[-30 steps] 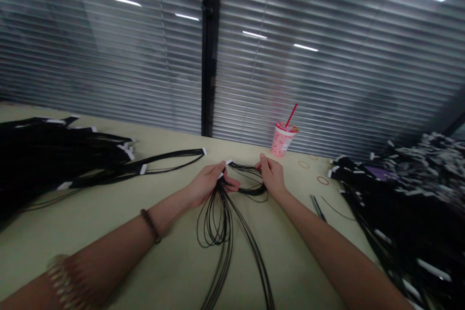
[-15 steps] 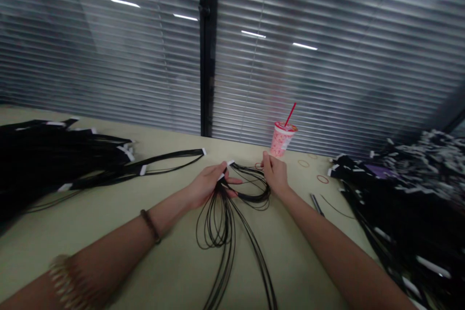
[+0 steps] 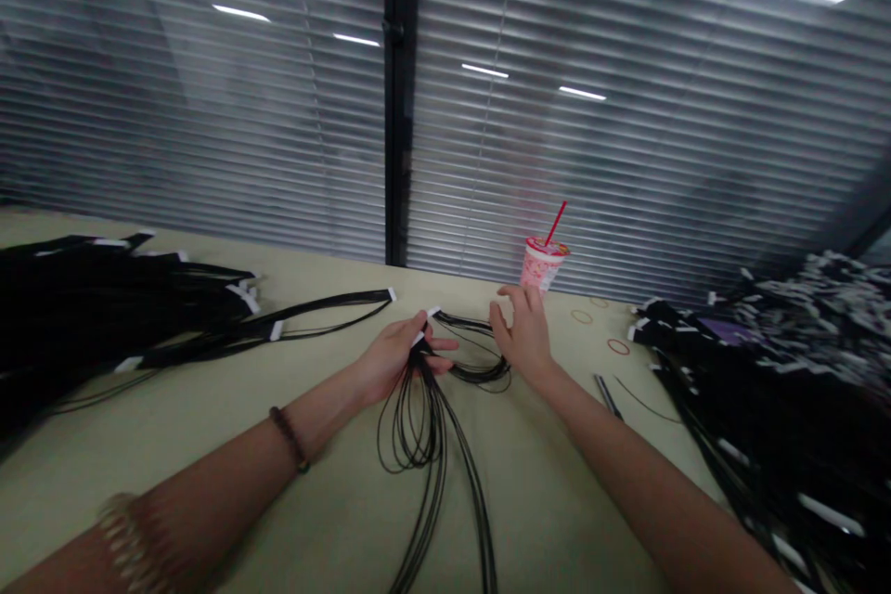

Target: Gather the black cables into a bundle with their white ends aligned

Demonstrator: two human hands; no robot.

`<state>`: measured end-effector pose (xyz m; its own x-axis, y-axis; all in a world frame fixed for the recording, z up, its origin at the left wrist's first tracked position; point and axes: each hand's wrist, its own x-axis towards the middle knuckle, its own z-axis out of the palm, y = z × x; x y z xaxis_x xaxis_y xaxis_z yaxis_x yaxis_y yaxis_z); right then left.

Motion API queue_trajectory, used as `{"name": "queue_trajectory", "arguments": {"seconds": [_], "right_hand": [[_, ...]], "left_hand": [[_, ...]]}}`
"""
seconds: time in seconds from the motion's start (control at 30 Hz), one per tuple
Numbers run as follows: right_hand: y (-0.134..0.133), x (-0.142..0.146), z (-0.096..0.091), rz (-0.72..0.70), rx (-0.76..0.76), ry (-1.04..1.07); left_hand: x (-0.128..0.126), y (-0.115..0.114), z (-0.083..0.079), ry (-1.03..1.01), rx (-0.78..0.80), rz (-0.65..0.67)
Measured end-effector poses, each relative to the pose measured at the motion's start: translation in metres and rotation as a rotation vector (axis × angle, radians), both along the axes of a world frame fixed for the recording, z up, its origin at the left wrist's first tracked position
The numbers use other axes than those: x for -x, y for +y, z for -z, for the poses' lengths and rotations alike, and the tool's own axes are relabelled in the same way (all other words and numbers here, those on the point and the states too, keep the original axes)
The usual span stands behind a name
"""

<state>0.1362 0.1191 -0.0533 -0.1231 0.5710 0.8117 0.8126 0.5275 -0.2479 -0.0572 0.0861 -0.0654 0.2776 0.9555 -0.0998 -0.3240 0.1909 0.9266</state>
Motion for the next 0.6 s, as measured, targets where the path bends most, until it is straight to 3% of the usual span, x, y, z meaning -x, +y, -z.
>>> {"name": "queue_trajectory", "arguments": {"seconds": [0.07,0.17,0.27,0.4,0.6], "right_hand": [[-0.011,0.01,-0.007,-0.11,-0.021,-0.038],[-0.028,0.028,-0.01,-0.28,0.16,-0.194],[-0.039,0.043,-0.002,-0.344,0.319,-0.286],[-0.04,0.05,0.008,-0.372,0.408,-0.243],[-0.036,0.05,0.009,-0.479,0.498,-0.046]], "left_hand": [[0.0,0.001,0.002,-0.016,0.007,-0.007],[-0.002,0.001,0.003,-0.036,-0.045,-0.056],[-0.004,0.0,0.002,-0.053,-0.125,-0.121],[-0.005,0.0,0.001,-0.096,-0.113,-0.062],[-0.003,0.005,0.006,-0.015,-0.189,-0.092]]}}
